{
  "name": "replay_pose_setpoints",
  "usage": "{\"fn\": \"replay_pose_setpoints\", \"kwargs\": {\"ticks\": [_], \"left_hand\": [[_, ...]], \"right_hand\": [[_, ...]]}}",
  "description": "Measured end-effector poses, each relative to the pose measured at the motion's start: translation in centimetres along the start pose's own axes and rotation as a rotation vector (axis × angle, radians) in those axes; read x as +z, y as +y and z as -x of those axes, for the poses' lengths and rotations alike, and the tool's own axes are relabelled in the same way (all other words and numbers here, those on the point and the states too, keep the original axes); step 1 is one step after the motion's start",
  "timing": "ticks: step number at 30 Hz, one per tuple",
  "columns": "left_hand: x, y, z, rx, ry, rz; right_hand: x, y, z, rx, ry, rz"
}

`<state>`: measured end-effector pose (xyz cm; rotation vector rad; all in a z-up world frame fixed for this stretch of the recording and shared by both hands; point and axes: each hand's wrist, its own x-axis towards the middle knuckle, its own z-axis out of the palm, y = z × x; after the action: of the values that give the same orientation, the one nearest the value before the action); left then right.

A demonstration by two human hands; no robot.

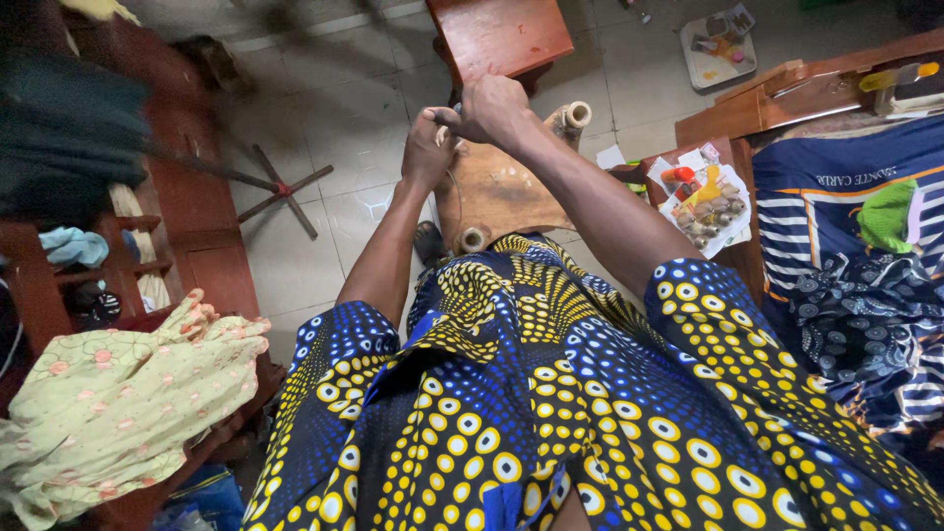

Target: The person attaches cylindrical wooden legs to a small wooden stool using a screwdriver. They repeatedly pick up legs, align them with the stool base, and tighten screws to secure each leg. The stool is flipped and repositioned during the process.

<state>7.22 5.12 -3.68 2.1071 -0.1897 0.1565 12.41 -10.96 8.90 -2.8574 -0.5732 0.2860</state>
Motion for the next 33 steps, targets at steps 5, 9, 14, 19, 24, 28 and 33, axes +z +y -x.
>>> {"fn": "replay_pose_setpoints", "kwargs": {"ticks": [5,9,14,19,24,28,33], "left_hand": [[-0.9,0.7,-1.4,-0.165,-0.173,0.082],[-1.2,0.9,-1.5,0.085,-0.138,-0.072],[-0.2,0.9,-1.7,-0.098,-0.196,-0.11],[0.9,-1.0,-1.8,-0.135,-0.305,-0.222],[2.0,-3.8,-0.4,-0.272,-0.406,-0.331],[4.1,-4.7,0.2,-0.205,-0.302,-0.311],[5.5,-4.0,0.2,-0.233,-0.145,-0.131]], "right_hand": [[-0.6,-0.4,-0.1,-0.003,-0.054,-0.049],[-0.6,0.1,0.2,-0.278,-0.02,-0.144],[0.8,1.4,0.3,-0.245,-0.067,-0.139],[1.7,3.7,0.5,-0.173,-0.058,-0.313],[2.5,5.6,2.1,-0.128,0.033,-0.444],[3.2,6.0,3.8,-0.012,0.063,-0.537],[2.4,6.0,6.2,0.067,0.101,-0.581]]}}
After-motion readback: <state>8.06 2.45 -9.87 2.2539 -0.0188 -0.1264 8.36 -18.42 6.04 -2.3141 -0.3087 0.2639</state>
